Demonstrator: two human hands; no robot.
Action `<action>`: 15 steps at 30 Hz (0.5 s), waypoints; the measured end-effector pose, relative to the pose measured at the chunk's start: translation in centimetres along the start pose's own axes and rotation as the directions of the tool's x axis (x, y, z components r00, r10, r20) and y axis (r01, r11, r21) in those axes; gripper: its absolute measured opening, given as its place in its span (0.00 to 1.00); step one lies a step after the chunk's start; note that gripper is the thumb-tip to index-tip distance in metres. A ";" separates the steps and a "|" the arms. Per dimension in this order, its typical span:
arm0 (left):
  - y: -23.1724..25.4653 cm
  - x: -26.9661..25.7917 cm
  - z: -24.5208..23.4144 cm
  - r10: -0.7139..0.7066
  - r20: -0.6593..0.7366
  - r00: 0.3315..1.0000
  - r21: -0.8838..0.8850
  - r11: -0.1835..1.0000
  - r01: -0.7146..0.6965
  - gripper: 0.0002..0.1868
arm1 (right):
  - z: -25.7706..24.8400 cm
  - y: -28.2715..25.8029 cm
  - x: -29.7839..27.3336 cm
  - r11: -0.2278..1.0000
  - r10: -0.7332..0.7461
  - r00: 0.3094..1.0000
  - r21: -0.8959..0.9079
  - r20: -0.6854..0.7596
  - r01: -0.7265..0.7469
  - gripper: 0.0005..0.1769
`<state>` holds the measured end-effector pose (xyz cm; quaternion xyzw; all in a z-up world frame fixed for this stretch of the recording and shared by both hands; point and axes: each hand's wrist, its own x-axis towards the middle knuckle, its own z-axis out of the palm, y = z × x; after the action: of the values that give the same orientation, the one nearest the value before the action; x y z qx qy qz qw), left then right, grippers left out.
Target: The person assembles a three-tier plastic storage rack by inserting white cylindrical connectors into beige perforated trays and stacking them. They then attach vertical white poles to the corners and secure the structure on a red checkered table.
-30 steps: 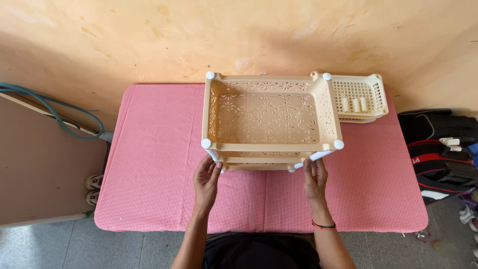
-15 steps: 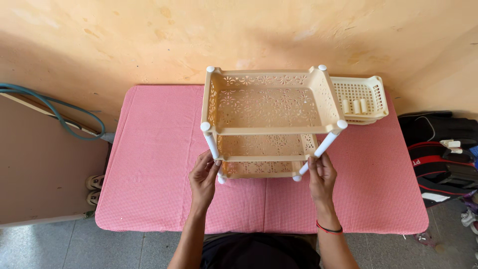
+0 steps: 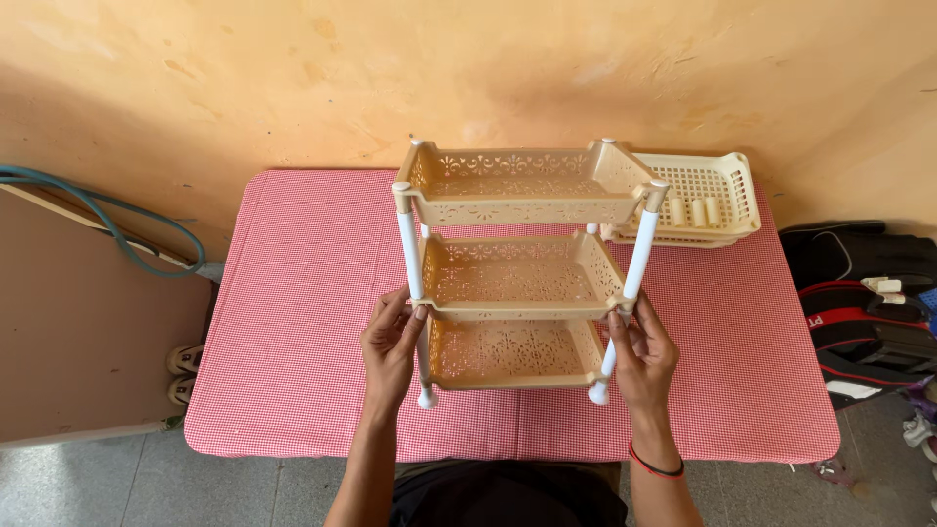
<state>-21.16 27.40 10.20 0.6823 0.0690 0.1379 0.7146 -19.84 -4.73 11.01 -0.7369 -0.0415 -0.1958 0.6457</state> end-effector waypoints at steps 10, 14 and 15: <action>-0.6 0.1 0.4 0.017 0.008 1.000 -0.029 0.999 -0.016 0.20 | 0.2 0.7 -0.5 1.000 0.020 0.999 -0.006 0.034 -0.020 0.25; -0.7 0.4 0.7 0.104 0.023 0.994 -0.110 0.989 -0.101 0.18 | 0.3 0.9 -0.4 0.999 0.038 0.998 -0.008 0.051 -0.038 0.25; -0.6 0.6 0.7 0.163 0.030 0.986 -0.131 0.979 -0.158 0.17 | 0.4 0.9 -0.3 1.000 0.021 0.998 0.014 0.054 -0.022 0.25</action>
<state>-20.36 26.88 9.66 0.6409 -0.0098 0.1857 0.7448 -19.69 -4.44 10.03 -0.7377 -0.0524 -0.1685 0.6517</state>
